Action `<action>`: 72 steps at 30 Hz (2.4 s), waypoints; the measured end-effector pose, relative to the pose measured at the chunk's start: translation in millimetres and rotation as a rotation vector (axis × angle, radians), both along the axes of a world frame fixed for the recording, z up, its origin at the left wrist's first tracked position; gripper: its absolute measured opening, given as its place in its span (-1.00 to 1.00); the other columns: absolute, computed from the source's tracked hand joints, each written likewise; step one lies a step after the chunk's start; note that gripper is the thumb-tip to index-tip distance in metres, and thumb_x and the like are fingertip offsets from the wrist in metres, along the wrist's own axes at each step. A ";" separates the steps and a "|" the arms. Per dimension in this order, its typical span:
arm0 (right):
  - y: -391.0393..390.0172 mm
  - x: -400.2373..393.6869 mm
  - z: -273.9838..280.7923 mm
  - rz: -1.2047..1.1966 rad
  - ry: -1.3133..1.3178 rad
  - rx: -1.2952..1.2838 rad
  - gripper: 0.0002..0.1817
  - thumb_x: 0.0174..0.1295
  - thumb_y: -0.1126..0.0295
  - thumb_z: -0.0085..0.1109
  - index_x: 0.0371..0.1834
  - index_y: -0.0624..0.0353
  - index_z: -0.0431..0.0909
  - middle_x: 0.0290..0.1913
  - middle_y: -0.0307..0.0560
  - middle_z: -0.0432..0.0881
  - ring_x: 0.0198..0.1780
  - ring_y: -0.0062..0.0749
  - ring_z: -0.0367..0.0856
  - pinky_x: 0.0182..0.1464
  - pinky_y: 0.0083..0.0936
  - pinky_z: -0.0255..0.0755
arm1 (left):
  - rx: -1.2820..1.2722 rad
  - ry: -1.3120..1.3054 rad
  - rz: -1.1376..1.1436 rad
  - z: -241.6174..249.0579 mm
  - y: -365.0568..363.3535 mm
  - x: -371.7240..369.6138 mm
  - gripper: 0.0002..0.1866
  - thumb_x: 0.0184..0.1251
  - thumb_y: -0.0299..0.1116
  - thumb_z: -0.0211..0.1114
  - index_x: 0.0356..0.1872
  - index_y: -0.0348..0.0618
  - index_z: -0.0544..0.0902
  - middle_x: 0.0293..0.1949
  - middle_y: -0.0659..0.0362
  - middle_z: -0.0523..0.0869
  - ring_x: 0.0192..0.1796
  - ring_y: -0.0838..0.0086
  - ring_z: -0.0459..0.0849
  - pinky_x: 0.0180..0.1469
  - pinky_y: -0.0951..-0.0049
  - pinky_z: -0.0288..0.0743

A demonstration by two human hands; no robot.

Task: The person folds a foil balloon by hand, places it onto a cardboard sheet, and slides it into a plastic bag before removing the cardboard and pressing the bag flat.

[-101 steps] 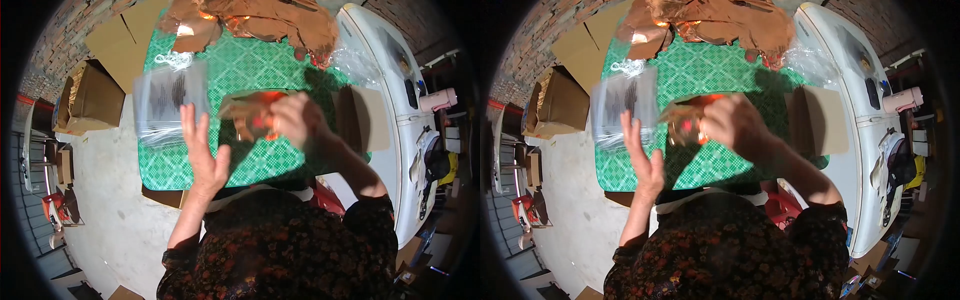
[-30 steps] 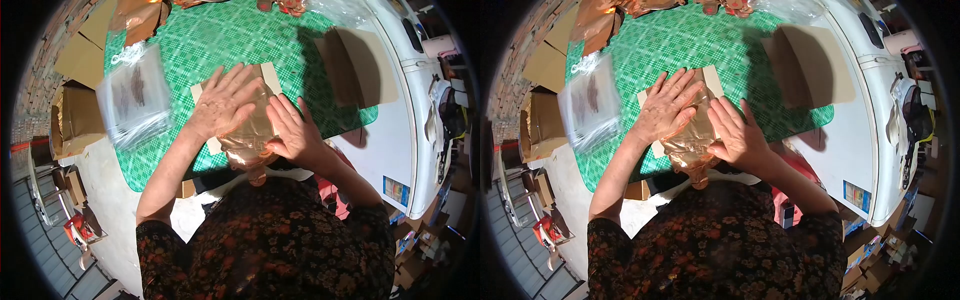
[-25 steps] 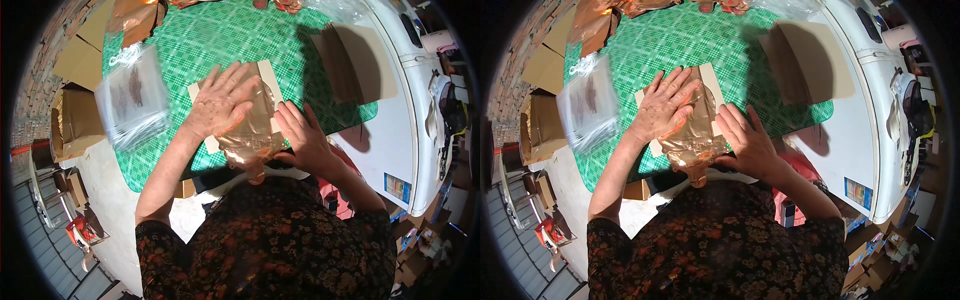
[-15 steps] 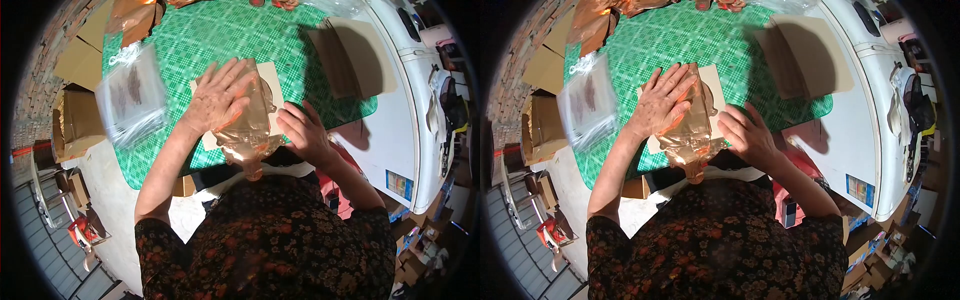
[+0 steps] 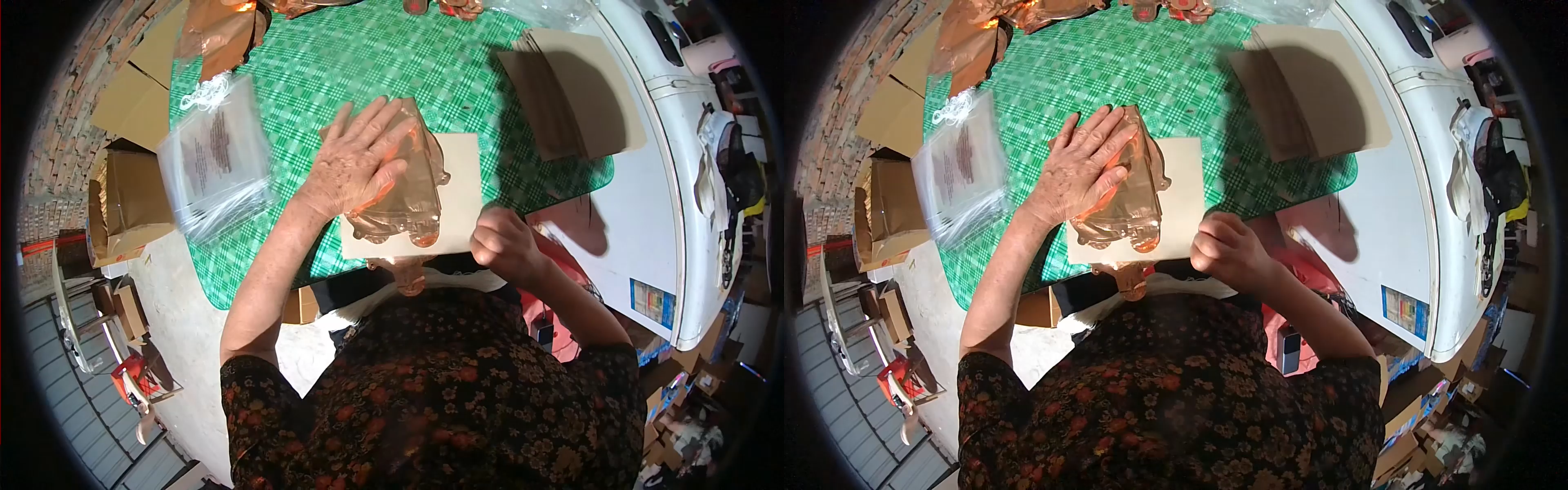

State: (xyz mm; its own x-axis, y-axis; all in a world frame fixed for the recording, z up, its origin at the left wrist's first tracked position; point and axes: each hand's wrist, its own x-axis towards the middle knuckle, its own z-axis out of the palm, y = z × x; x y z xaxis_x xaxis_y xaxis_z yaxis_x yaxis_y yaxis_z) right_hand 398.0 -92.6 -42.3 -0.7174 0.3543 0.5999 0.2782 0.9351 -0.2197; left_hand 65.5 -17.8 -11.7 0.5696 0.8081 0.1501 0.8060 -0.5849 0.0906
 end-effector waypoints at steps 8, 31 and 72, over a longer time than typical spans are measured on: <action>-51.0 79.7 108.3 -0.221 0.076 -0.351 -0.89 0.47 0.51 0.24 -0.10 0.20 0.47 0.11 0.18 0.77 0.07 0.01 0.81 0.11 -0.06 0.72 | 0.006 -0.046 -0.003 1.0 0.4 0.5 -0.32 0.77 0.16 -0.04 0.77 0.26 0.25 0.79 0.18 0.20 0.81 0.18 0.09 0.82 -0.12 -0.18; 207.5 -124.6 8.5 -0.318 0.458 -0.392 -0.69 0.42 0.55 0.36 0.15 0.23 0.51 0.02 0.09 0.67 -0.06 0.03 0.73 -0.03 -0.17 0.62 | 0.292 -0.432 0.230 35.4 -55.0 -13.2 -0.68 0.38 -0.46 0.39 0.14 -0.12 0.80 0.27 0.06 0.73 0.41 0.13 0.62 0.39 0.07 0.48; 179.7 -122.5 51.8 0.123 -0.079 -1.181 -0.64 0.71 0.21 0.07 0.19 0.29 0.69 -0.04 -0.09 0.81 -0.04 -0.52 0.72 0.07 -0.42 0.61 | -0.486 -0.695 0.280 16.8 -27.3 -36.7 -0.57 0.55 -0.11 0.46 -0.26 -0.41 0.83 0.48 -0.17 0.64 0.68 0.02 0.38 0.63 0.06 0.30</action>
State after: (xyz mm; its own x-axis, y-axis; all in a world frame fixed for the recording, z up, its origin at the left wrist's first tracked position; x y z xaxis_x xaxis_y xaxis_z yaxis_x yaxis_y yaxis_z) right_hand 275.5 87.1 9.5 -0.8054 0.5843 -0.0995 0.2528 0.1867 -0.9493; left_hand 28.8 -45.1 5.1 0.2498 0.9683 -0.0080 0.5844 -0.1441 0.7986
